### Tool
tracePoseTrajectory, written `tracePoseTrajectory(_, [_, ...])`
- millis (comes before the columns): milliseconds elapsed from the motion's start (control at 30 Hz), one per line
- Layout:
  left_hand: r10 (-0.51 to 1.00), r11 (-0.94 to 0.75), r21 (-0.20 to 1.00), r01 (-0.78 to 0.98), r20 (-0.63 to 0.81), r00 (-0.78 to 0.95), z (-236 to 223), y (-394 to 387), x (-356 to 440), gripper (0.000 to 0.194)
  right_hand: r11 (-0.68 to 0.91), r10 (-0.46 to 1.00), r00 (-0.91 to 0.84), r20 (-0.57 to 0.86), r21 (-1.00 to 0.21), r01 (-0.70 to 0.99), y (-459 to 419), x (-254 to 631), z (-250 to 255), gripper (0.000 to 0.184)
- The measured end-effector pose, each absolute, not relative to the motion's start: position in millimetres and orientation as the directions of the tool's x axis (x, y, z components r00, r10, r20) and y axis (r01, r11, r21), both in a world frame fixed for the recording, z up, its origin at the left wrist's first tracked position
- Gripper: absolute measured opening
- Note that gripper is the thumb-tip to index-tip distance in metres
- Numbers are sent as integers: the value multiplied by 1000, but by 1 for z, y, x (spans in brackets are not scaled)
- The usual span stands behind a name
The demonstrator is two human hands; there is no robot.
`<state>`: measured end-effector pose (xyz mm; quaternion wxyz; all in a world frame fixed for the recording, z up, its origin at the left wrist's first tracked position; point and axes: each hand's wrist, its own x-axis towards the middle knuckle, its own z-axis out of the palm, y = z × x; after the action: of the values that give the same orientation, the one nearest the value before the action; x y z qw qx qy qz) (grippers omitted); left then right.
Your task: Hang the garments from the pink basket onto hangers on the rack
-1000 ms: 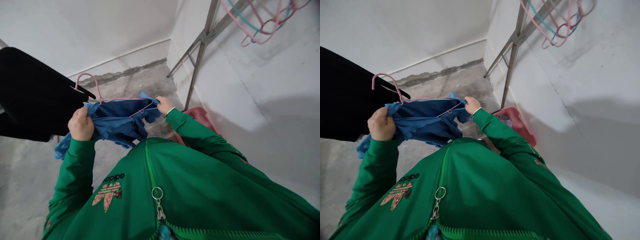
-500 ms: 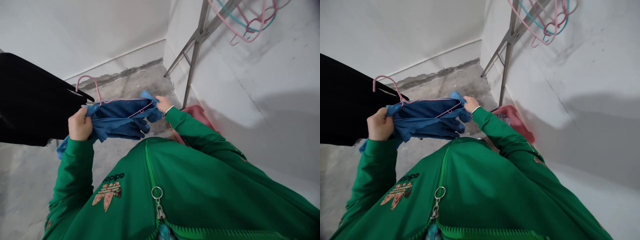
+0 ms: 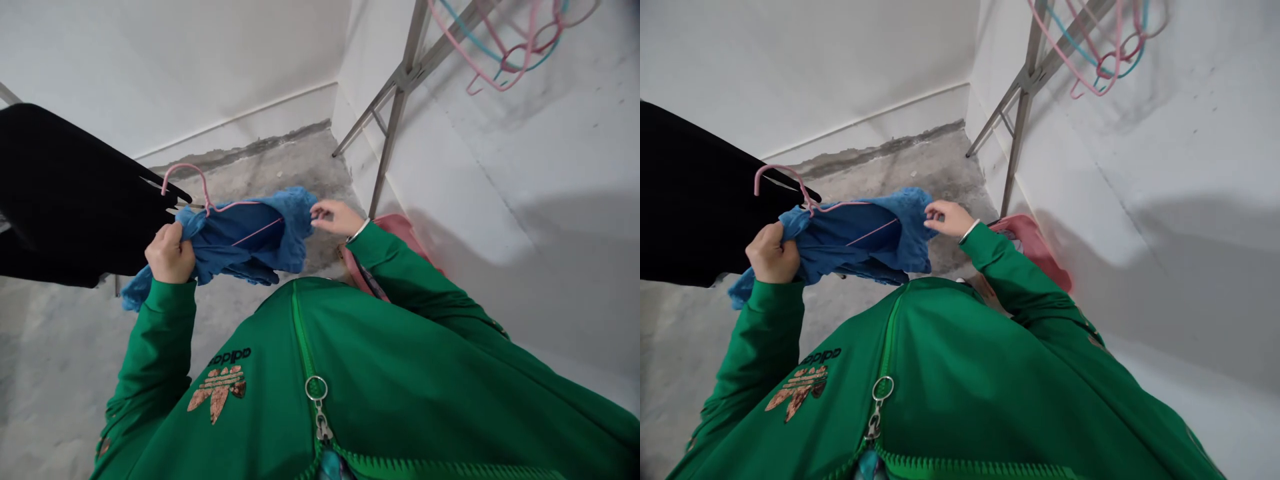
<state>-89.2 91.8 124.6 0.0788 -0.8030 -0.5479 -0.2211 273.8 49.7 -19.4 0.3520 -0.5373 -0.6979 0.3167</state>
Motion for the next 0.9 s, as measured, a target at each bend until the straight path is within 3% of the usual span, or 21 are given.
tracePoseTrajectory(100, [854, -414, 103, 904, 389, 347, 125, 89, -92, 11, 321, 930, -117, 347, -619, 717, 57, 284, -5, 44])
tracePoseTrajectory(233, [840, -456, 114, 882, 382, 385, 127, 84, -85, 13, 376, 914, -261, 312, -402, 835, 70, 282, 4, 43])
tracePoseTrajectory(400, [775, -552, 131, 823, 445, 449, 127, 83, -79, 18, 405, 897, -297, 327, -338, 850, 73, 262, 9, 32])
tracePoseTrajectory(600, [873, -407, 109, 907, 340, 351, 115, 96, -83, 21, 435, 828, -235, 509, -319, 842, 65, 225, 27, 43])
tracePoseTrajectory(800, [882, -432, 122, 894, 262, 391, 100, 99, -84, 29, 403, 862, -272, 429, -252, 880, 65, 203, 37, 39])
tracePoseTrajectory(900, [935, -305, 37, 952, 199, 292, 109, 102, -92, 32, 340, 891, -253, 378, -184, 922, 67, 214, 45, 38])
